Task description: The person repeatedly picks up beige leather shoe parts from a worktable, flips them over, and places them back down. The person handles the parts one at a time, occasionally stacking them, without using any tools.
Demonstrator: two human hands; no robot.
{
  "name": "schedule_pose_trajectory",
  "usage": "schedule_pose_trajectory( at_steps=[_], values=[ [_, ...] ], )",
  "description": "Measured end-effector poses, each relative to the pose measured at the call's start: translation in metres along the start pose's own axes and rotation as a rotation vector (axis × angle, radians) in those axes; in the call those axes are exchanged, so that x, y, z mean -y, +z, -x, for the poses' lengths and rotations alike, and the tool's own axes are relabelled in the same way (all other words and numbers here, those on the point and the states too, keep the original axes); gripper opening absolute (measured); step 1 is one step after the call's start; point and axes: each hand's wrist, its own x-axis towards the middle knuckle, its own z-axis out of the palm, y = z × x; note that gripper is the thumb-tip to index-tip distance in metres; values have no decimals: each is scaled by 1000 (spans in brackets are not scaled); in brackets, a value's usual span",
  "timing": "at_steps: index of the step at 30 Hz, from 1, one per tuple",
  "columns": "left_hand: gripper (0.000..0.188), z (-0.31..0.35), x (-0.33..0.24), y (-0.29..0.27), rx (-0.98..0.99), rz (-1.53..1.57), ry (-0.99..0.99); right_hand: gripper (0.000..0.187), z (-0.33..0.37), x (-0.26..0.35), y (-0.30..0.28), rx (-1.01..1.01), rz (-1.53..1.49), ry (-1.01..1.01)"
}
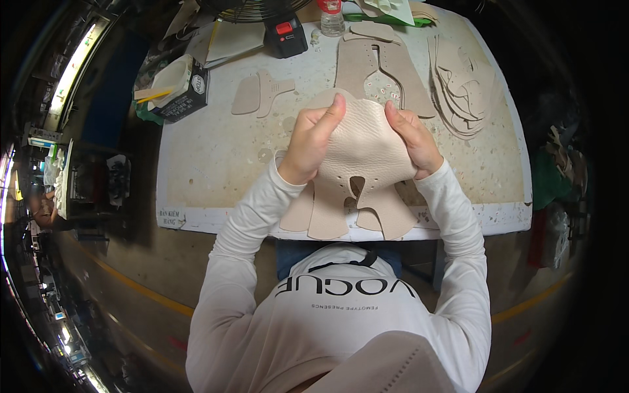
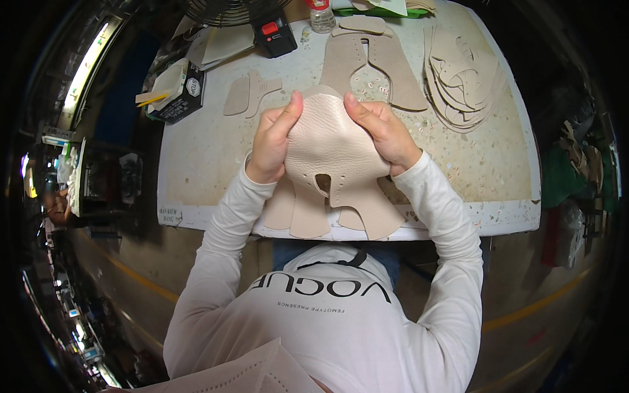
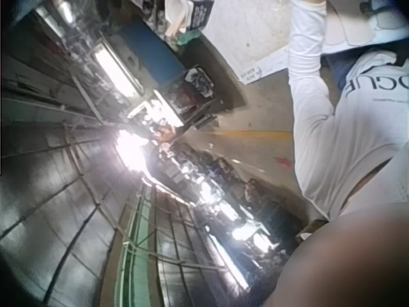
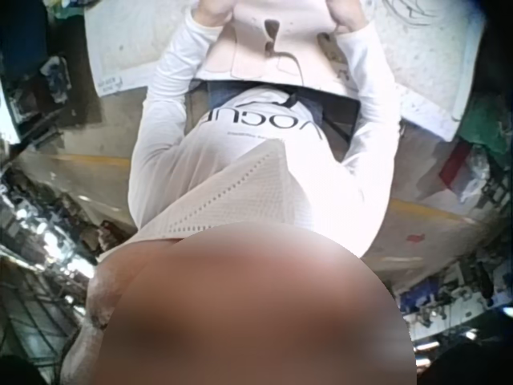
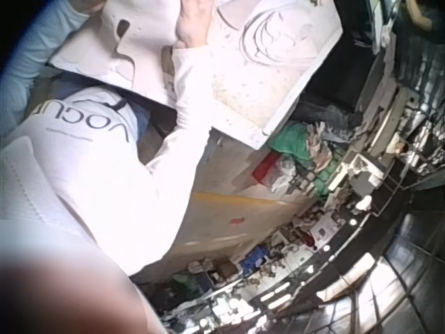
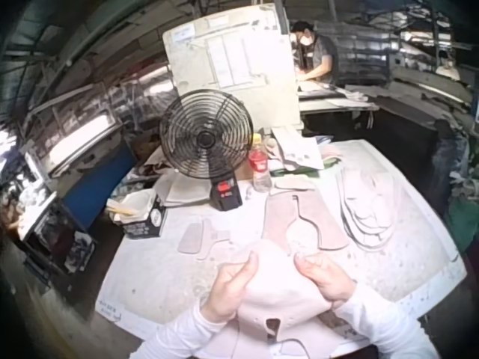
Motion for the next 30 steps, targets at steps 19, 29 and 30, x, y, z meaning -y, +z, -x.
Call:
schedule_pose_trajectory(
  at_steps=[19, 29, 30],
  values=[
    [25, -8, -22, -14, 122, -310, 129, 31, -10, 1, -1, -46, 175, -78],
    [22, -27, 4, -7, -242, -606, 497, 31, -47, 31, 15, 42, 1175, -343],
    [23, -29, 5, -10, -282, -573, 496, 31, -52, 30, 16, 67, 1100, -303]
  ],
)
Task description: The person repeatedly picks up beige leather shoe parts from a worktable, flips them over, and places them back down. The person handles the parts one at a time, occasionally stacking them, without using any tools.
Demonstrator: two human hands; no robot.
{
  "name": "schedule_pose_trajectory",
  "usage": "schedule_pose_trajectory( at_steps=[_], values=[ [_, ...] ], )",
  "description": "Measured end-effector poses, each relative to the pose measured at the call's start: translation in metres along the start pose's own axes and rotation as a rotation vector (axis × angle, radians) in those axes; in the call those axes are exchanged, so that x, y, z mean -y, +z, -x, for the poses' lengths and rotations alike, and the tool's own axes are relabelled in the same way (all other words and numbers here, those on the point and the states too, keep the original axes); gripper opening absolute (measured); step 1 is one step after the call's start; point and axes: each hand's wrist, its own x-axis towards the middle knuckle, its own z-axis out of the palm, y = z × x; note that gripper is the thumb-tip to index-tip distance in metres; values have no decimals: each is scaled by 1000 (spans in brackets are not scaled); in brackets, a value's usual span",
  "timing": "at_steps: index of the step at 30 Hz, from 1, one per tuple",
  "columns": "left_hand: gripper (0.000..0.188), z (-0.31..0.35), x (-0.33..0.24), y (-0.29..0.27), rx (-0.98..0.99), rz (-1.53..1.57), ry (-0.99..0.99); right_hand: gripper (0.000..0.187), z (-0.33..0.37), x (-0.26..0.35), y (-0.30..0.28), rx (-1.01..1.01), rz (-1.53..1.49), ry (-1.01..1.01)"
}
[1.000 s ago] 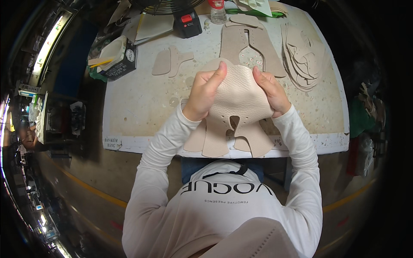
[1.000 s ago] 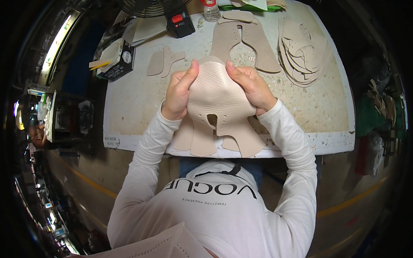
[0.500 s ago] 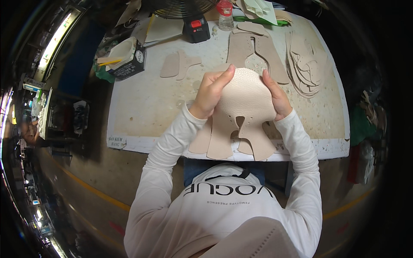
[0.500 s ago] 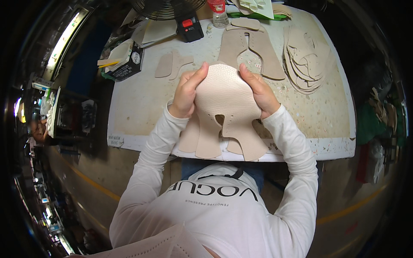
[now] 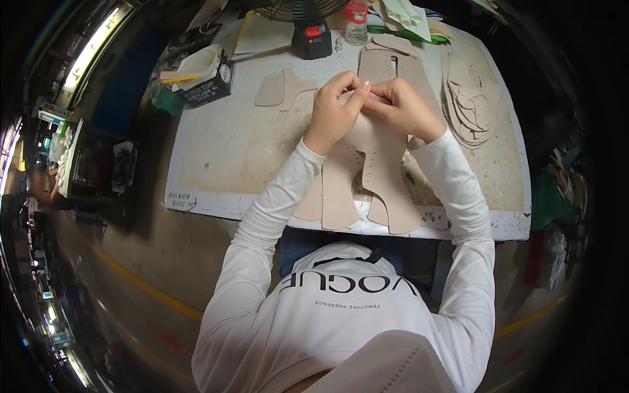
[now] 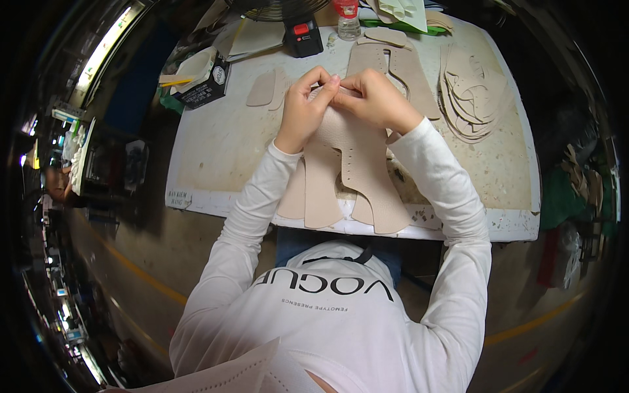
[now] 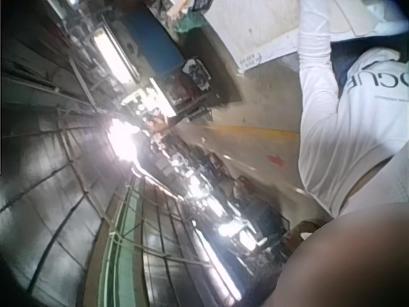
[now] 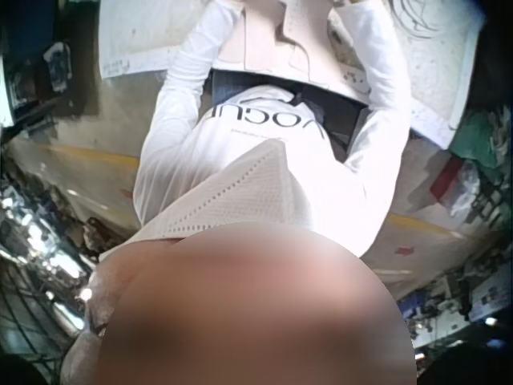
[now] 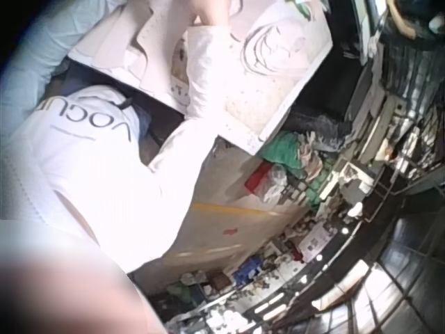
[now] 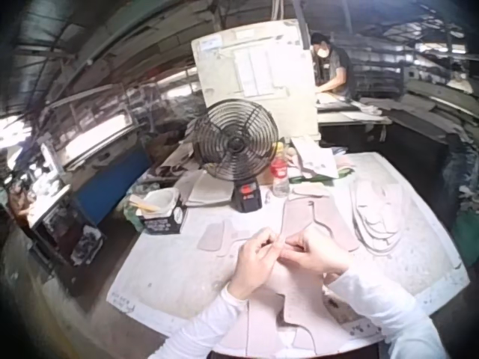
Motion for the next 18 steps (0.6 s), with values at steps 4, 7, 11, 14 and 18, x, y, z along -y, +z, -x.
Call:
schedule_pose_trajectory(
  at_steps=[4, 7, 11, 14, 18],
  values=[
    [25, -3, 13, 0, -85, 56, -43, 30, -12, -11, 10, 63, -263, 54],
    [26, -4, 22, -1, -149, 11, -40, 29, -12, -19, 18, 97, -326, 116],
    [27, -6, 29, -6, -263, -80, -12, 29, -6, -21, 29, 142, -529, 140],
    [27, -8, 34, -12, -325, -116, -8, 30, 1, -19, 35, 173, -556, 168],
    [27, -9, 42, -17, -357, -167, 5, 35, 15, -16, 45, 194, -602, 229]
  ],
)
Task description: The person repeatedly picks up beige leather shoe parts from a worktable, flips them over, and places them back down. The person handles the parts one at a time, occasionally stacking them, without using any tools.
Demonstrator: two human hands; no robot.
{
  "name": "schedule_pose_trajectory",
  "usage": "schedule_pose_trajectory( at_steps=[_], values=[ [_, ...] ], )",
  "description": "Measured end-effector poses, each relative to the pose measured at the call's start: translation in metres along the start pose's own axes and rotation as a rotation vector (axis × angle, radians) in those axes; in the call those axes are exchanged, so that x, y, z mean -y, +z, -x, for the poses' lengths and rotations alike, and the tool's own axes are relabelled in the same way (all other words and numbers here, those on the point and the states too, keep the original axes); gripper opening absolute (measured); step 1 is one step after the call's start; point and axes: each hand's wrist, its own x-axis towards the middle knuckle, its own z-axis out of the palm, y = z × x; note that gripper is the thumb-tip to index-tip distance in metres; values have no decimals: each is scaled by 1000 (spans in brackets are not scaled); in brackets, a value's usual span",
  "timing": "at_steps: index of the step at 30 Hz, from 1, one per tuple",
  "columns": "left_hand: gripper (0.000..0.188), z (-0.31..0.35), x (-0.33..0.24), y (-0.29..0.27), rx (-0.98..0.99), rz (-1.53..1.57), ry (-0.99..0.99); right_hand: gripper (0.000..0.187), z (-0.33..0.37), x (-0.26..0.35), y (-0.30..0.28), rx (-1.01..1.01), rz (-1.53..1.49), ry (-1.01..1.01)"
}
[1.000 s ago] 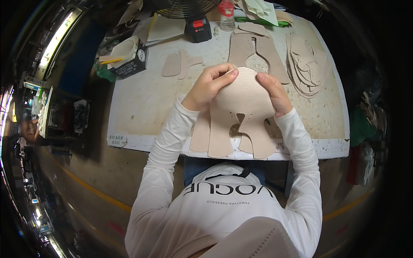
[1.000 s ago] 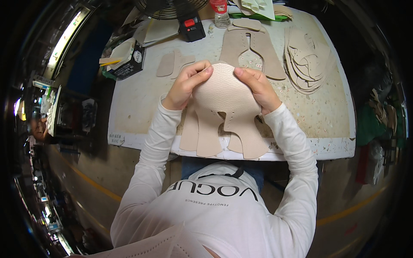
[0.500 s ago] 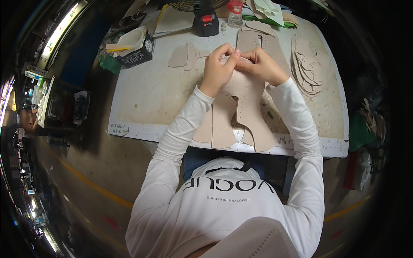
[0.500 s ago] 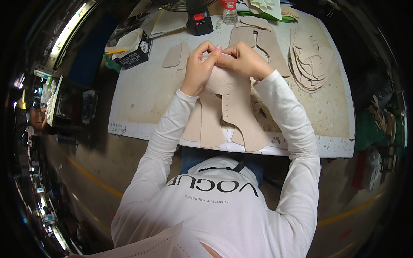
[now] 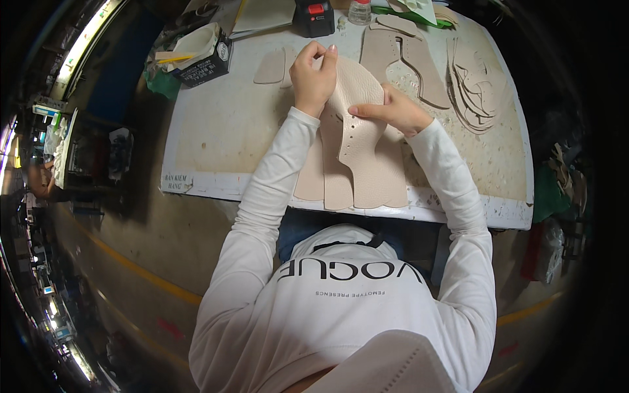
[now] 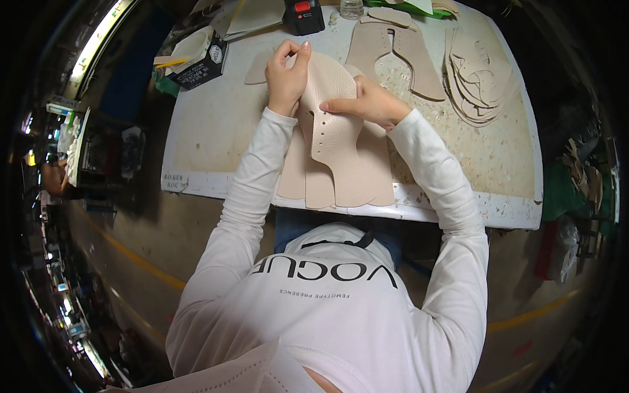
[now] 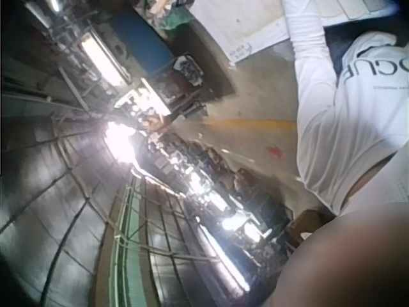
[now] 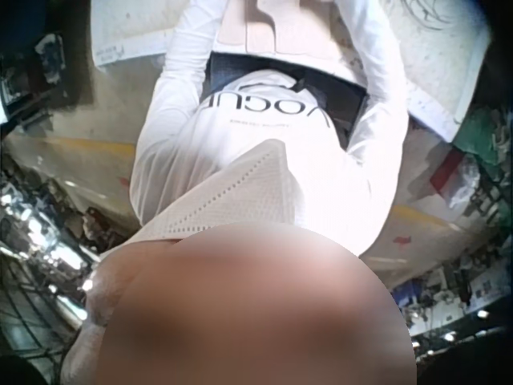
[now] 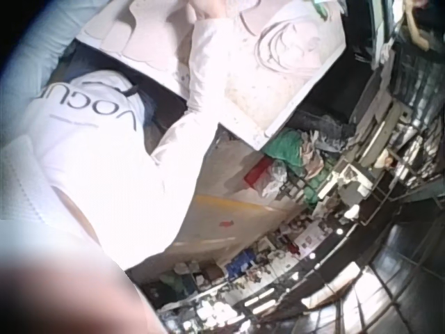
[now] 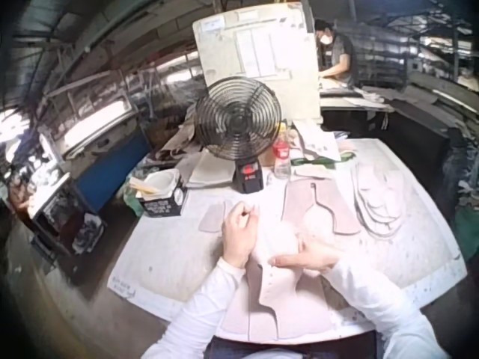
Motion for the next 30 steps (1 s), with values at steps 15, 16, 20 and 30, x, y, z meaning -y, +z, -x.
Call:
schedule_pose_trajectory(
  at_steps=[15, 16, 20, 30],
  values=[
    [26, 2, 17, 9, -32, -79, -24, 25, 79, -20, 23, 85, -157, 101],
    [26, 1, 19, 10, -35, -79, -25, 24, 85, -19, 23, 94, -106, 139],
    [27, 0, 23, 13, -31, -81, -47, 22, 109, -15, 26, 137, -143, 145],
    [29, 1, 37, 29, 44, -51, -179, 15, 155, -11, 26, 311, -325, 236]
  ],
)
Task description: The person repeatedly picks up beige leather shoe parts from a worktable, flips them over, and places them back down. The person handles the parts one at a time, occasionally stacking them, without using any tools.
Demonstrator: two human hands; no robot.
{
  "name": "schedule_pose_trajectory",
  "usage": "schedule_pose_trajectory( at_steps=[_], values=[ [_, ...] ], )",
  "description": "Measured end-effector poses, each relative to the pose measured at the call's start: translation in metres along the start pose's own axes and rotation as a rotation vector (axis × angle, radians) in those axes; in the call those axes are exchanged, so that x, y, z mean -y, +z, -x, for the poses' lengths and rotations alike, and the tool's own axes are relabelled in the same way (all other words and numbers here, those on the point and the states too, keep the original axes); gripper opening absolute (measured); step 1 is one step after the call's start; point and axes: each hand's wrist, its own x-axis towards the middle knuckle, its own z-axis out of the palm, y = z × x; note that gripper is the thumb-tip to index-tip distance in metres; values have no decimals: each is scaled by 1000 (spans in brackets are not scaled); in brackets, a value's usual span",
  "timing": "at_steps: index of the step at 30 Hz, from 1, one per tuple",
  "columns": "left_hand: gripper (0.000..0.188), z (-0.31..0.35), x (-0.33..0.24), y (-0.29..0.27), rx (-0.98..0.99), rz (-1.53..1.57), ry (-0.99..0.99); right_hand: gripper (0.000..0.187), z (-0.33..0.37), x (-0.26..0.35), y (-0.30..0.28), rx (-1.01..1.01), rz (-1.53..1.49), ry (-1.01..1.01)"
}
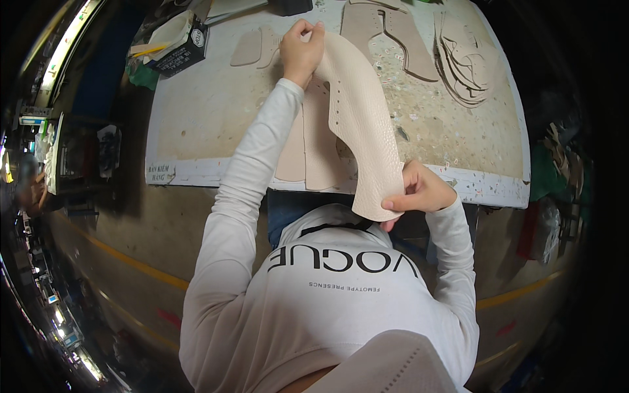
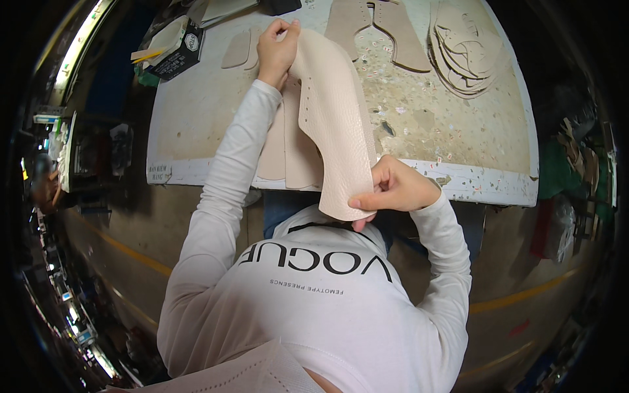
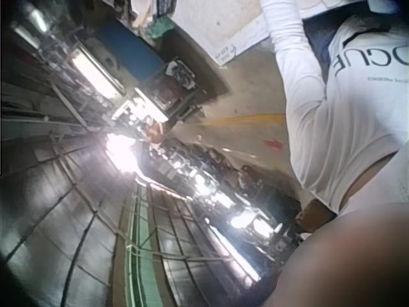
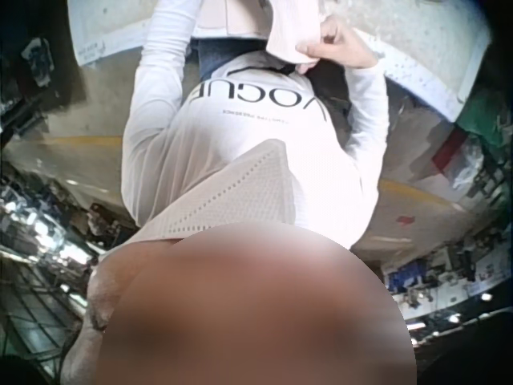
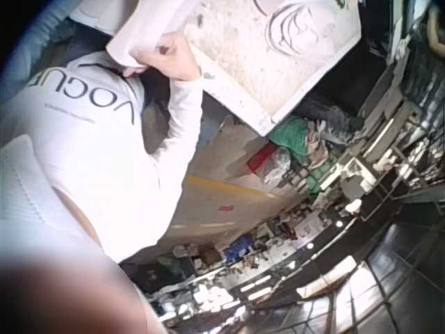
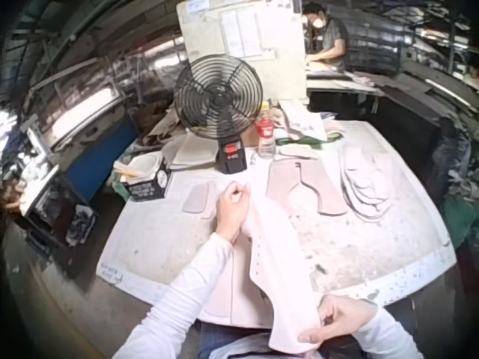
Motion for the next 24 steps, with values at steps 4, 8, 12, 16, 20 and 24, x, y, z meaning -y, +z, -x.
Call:
schedule_pose_trajectory(
  at_steps=[4, 8, 12, 16, 20, 24],
  values=[
    [33, 7, 15, 15, 182, 25, -127, 14, 4, 23, -6, 330, 215, -145],
    [36, 8, 20, 15, 360, 35, -193, 16, 14, 57, -11, 340, 324, -225],
    [43, 6, 8, 4, 635, 248, -370, 21, -5, 72, -19, -256, 381, -252],
    [31, 4, -6, -8, 847, 462, -358, 22, -64, 85, -61, -625, 697, -537],
    [29, 2, -5, -14, 940, 539, -309, 22, -122, 83, -102, -814, 851, -603],
    [27, 1, 5, -14, 883, 378, -319, 24, -156, 57, -114, -716, 829, -520]
  ],
)
